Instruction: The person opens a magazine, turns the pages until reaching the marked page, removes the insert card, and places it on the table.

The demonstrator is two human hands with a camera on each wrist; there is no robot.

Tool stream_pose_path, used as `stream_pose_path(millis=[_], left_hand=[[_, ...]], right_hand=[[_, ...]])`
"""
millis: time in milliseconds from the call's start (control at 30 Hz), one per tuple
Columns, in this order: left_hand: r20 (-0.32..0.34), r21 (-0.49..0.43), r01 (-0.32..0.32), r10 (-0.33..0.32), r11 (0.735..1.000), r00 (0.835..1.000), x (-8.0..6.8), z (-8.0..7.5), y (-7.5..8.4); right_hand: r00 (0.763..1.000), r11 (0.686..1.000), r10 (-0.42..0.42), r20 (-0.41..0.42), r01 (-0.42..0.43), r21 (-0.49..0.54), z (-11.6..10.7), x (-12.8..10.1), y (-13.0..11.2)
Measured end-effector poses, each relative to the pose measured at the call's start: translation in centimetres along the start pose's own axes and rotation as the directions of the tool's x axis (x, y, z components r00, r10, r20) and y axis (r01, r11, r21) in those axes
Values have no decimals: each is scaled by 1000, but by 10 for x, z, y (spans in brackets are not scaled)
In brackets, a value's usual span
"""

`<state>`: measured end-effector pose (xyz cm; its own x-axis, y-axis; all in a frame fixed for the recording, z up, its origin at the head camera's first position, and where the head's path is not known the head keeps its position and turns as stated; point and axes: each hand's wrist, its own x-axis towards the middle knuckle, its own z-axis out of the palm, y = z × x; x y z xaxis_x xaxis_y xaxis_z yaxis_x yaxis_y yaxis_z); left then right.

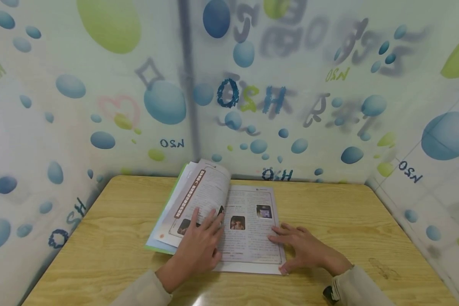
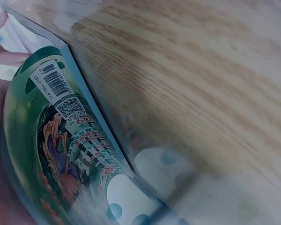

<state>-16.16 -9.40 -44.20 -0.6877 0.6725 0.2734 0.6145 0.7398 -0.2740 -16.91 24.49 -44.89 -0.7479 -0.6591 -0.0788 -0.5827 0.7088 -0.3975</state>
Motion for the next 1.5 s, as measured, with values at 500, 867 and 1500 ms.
stream_pose_path(millis=[500,867,1500], left_hand=[[47,-119,110,-105,987,993,-3,1,5],[103,-174,148,-131,974,986,-5,1,2],[133,-225,175,-148,959,980,-7,1,-1]], right_hand=[[1000,1000,17,5,-17,11,1,0,0],[1000,1000,20,3,-20,6,2,0,1],[1000,1000,8,6,-8,-18,1,2,0]])
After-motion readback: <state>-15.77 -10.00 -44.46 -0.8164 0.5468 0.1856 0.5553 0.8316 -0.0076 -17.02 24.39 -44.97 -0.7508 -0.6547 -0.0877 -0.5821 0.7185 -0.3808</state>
